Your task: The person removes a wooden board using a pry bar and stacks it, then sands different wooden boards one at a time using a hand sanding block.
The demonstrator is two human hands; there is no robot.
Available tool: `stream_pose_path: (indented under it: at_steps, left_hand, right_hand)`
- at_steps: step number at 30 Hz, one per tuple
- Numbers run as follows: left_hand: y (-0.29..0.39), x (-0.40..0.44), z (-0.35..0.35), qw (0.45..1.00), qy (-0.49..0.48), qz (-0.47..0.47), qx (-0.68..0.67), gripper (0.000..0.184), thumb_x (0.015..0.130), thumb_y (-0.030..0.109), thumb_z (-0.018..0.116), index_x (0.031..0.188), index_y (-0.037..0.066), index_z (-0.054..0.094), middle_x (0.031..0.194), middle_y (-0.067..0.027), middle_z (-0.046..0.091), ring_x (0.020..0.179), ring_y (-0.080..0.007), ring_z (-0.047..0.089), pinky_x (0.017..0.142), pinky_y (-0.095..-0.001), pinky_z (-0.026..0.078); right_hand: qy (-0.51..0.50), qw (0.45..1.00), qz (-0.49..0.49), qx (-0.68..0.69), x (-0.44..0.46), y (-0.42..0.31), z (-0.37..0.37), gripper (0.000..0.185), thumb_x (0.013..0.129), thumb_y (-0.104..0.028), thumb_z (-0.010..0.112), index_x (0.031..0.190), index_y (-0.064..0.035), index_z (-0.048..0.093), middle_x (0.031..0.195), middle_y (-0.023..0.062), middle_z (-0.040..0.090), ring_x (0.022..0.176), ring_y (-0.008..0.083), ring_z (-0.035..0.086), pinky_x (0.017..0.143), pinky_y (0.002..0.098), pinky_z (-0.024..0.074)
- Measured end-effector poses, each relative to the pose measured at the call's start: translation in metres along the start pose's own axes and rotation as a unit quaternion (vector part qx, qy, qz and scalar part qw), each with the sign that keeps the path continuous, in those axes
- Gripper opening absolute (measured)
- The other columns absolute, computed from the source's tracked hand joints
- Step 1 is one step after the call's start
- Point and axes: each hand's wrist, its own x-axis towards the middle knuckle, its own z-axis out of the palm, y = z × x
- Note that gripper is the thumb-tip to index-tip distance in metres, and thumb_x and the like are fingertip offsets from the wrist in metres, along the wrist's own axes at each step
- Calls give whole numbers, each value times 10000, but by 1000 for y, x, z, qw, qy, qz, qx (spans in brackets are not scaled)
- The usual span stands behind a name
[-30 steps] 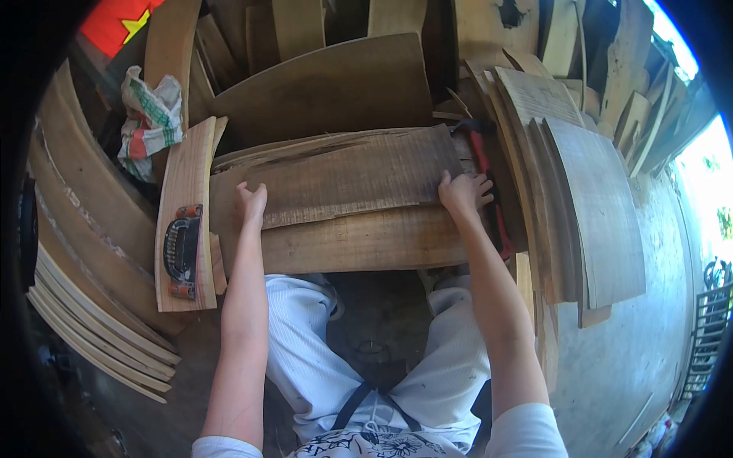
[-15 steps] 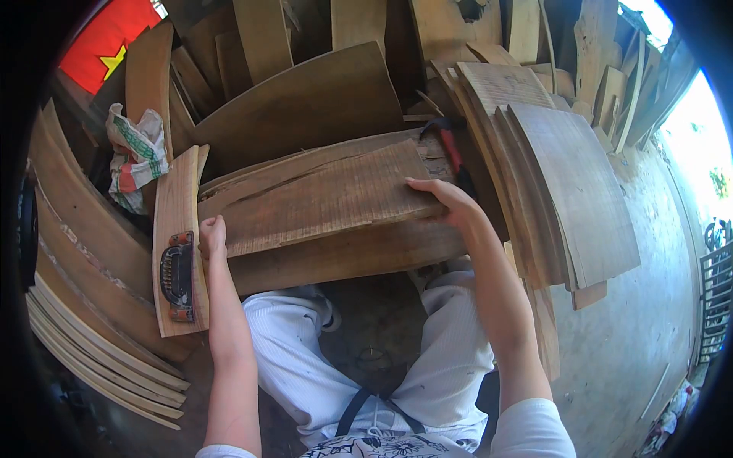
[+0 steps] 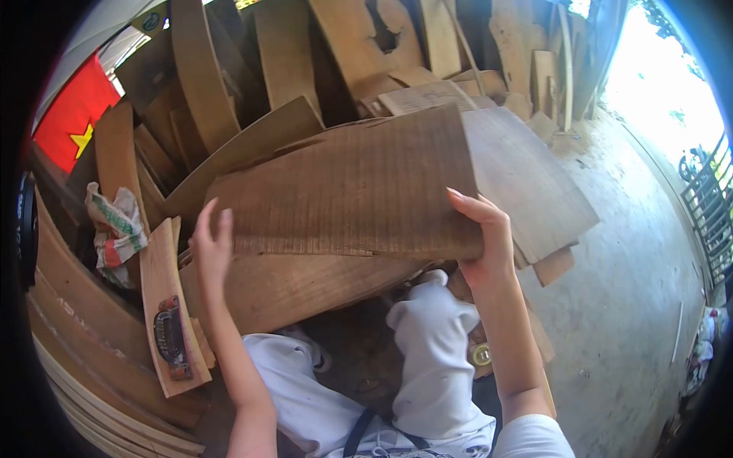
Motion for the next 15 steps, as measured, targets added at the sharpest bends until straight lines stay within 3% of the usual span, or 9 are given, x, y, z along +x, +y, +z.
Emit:
stream_pose_path:
  at_steps: [1,3,5,7,11,15]
  left_hand:
    - [33,-7,12,995,-12,96,21,394,776,374,493,1090,136,491,1150,-148,444,1119,-283,360,916,-543,138]
    - [98,-29,33,979,-91,182,-1,445,783,406,464,1138,140,447,1274,-203,251,1203,-354,180,915,-581,33]
    - [143,-48,55,956,-140,254,-40,468,790,433,431,1165,152,423,1301,-234,148,1222,-385,62,904,-598,26]
    - [175,-63,77,938,-181,286,-74,506,793,461,404,1196,156,389,1312,-250,55,1224,-391,-26,906,-592,32]
    - [207,-79,119,919,-213,272,-193,576,792,474,400,1254,151,288,1308,-261,-62,1208,-424,-56,921,-565,48]
    - [225,-85,149,895,-278,249,-246,733,770,507,419,1293,80,134,1269,-328,-98,1194,-453,-50,967,-471,68]
  right_hand:
    - [9,999,-25,17,-8,-4,-7,177,719,-141,518,829,-8,554,821,95,587,725,186,571,663,305,467]
    - [59,994,-82,32,-21,-11,-22,177,722,-126,517,837,5,546,825,94,584,723,184,572,666,294,468]
    - [82,989,-111,52,-32,-17,-34,172,722,-121,519,837,5,544,826,93,584,722,184,572,668,291,467]
    - [140,975,-152,75,-36,-21,-49,181,724,-118,525,854,7,532,810,98,582,728,185,574,648,304,478]
    - [162,963,-183,111,-37,-23,-80,208,724,-118,521,884,14,507,831,105,573,733,198,576,630,328,490]
    - [199,940,-222,165,-33,-19,-92,225,700,-89,524,899,11,488,847,85,547,784,192,545,692,311,455]
